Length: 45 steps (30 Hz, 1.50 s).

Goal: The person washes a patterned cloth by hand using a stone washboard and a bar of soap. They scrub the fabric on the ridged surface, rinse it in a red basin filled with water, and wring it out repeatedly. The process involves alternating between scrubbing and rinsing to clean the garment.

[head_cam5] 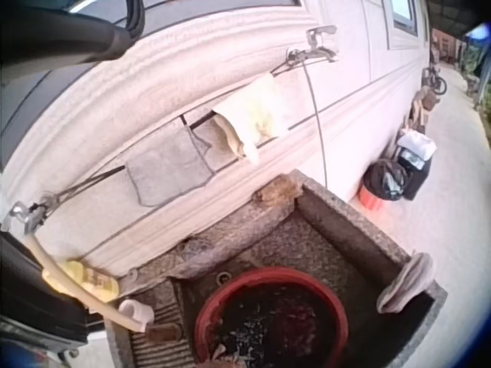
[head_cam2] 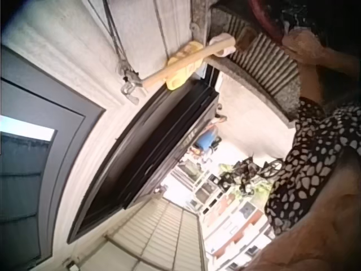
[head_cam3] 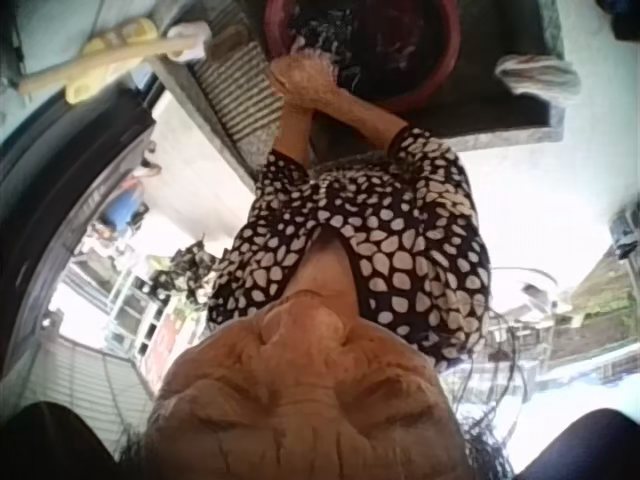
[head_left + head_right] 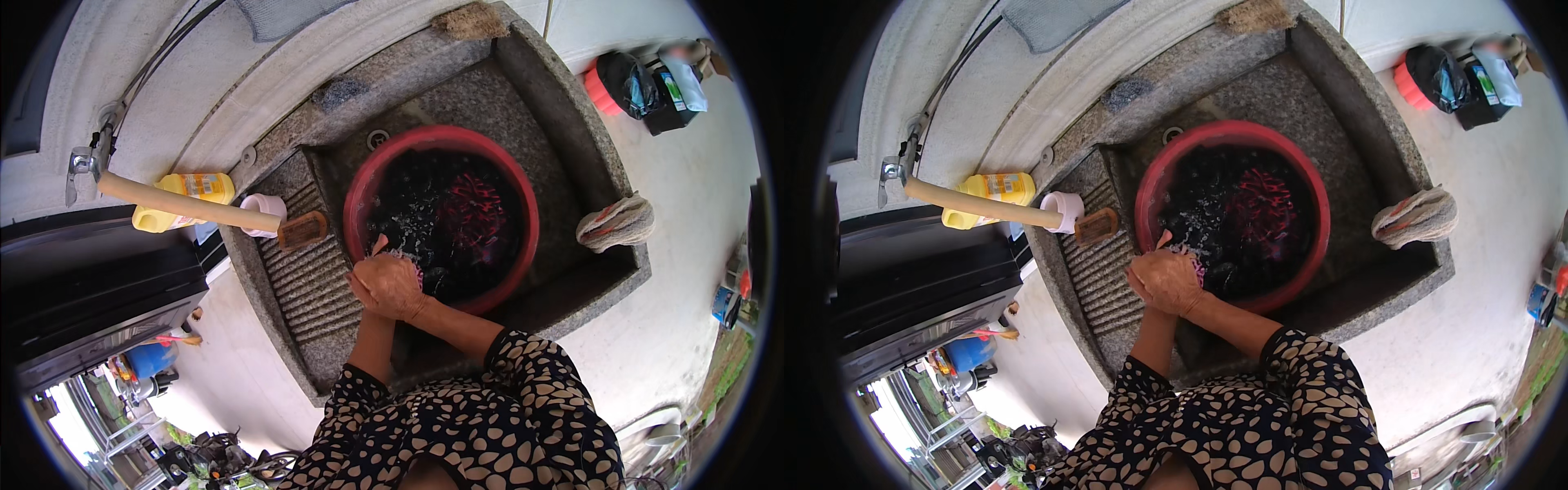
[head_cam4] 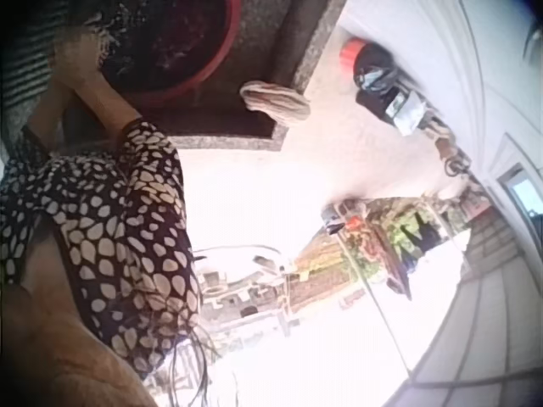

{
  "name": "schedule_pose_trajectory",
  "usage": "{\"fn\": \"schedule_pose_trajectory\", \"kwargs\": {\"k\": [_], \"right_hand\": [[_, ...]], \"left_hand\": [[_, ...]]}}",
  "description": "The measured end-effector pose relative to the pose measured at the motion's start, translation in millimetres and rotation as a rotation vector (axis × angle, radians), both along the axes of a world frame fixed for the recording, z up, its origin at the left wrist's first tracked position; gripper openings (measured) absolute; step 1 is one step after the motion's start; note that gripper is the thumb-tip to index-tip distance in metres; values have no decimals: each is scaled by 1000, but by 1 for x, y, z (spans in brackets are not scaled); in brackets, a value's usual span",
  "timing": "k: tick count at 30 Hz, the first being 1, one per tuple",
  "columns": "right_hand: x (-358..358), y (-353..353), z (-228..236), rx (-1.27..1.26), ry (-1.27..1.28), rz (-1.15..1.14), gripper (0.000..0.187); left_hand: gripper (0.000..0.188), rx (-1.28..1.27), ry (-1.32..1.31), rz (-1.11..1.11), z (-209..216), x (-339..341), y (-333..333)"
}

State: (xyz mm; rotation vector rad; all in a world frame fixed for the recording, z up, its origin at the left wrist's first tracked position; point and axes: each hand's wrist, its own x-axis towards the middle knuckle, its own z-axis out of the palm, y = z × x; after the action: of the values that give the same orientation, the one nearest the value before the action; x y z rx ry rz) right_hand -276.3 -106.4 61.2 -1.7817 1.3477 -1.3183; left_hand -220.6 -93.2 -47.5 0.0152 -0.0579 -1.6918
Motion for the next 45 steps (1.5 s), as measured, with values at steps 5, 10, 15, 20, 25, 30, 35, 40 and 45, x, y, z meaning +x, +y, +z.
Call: {"fn": "schedule_pose_trajectory", "kwargs": {"k": [5, 10, 15, 20, 25, 30, 35, 40, 45], "right_hand": [[-27, -17, -44, 240, 60, -218, 23], [-138, -60, -91, 661, 111, -784, 33], [-106, -28, -117, 325, 456, -656, 20], [-106, 1, -190, 427, 485, -242, 22], [-141, -34, -174, 937, 519, -116, 25], [-90, -17, -94, 807, -448, -481, 27], [1, 40, -14, 320, -128, -107, 25], [-4, 16, -21, 104, 100, -101, 17], [-30, -44, -42, 383, 210, -343, 24]], "left_hand": [[43, 813, -475, -474, 29, 22, -9], [41, 614, -921, -336, 73, 13, -40], [27, -138, -2008, -26, 18, -5, -44], [30, -320, -2496, -319, -44, 2, -32], [27, 598, -1492, -46, -51, 43, -44], [54, 852, -732, -365, 22, 8, -35], [50, 389, -154, -616, -2, 18, -17], [40, 552, -388, -530, 28, 17, -15], [33, 612, -543, -488, 47, 2, -15]]}}
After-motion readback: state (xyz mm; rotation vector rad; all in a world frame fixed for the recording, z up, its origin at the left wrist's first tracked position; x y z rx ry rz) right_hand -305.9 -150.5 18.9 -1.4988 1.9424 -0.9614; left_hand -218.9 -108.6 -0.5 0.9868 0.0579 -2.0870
